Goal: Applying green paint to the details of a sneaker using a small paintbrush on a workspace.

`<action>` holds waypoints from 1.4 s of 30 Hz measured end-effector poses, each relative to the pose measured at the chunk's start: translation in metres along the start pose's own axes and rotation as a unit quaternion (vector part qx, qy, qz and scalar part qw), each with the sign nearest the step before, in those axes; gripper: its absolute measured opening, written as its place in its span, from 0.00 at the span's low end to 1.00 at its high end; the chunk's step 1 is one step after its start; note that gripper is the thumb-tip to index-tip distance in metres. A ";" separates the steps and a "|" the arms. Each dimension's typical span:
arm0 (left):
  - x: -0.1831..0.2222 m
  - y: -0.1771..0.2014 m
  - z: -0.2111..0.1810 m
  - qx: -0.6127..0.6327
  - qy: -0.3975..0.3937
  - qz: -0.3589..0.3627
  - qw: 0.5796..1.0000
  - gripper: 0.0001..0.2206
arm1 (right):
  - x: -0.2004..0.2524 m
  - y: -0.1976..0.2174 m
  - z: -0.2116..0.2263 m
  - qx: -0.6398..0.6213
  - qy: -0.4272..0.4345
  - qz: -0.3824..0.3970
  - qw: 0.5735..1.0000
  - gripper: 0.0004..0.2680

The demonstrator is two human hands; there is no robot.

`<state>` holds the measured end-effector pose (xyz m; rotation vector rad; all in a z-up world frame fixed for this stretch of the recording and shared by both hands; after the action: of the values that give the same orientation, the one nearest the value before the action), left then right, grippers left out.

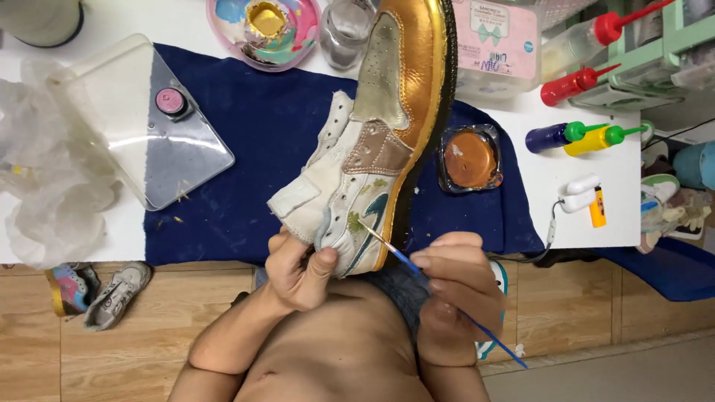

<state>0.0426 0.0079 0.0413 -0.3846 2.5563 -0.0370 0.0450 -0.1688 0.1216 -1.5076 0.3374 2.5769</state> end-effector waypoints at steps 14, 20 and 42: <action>0.001 0.000 0.001 -0.010 0.001 0.000 1.000 0.18 | 0.001 0.001 -0.002 0.007 0.012 0.025 1.000 0.13; 0.006 0.004 0.003 -0.050 0.018 -0.010 0.999 0.20 | -0.006 0.001 -0.002 0.013 0.048 0.094 0.994 0.11; 0.020 0.009 0.012 -0.100 0.036 -0.026 0.994 0.22 | -0.006 0.010 -0.006 -0.014 0.086 0.088 0.992 0.09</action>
<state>0.0307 0.0112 0.0203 -0.5351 2.6281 0.1903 0.0510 -0.1796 0.1248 -1.7903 0.4752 2.5956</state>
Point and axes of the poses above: each hand's wrist, its own x-axis away from the middle knuckle, its own y-axis out of the back of the hand, z = x × y, the point moved 4 cm from there along -x, towards the middle knuckle, and after that the axes turned 7 degrees about y, right-handed, at the moved point
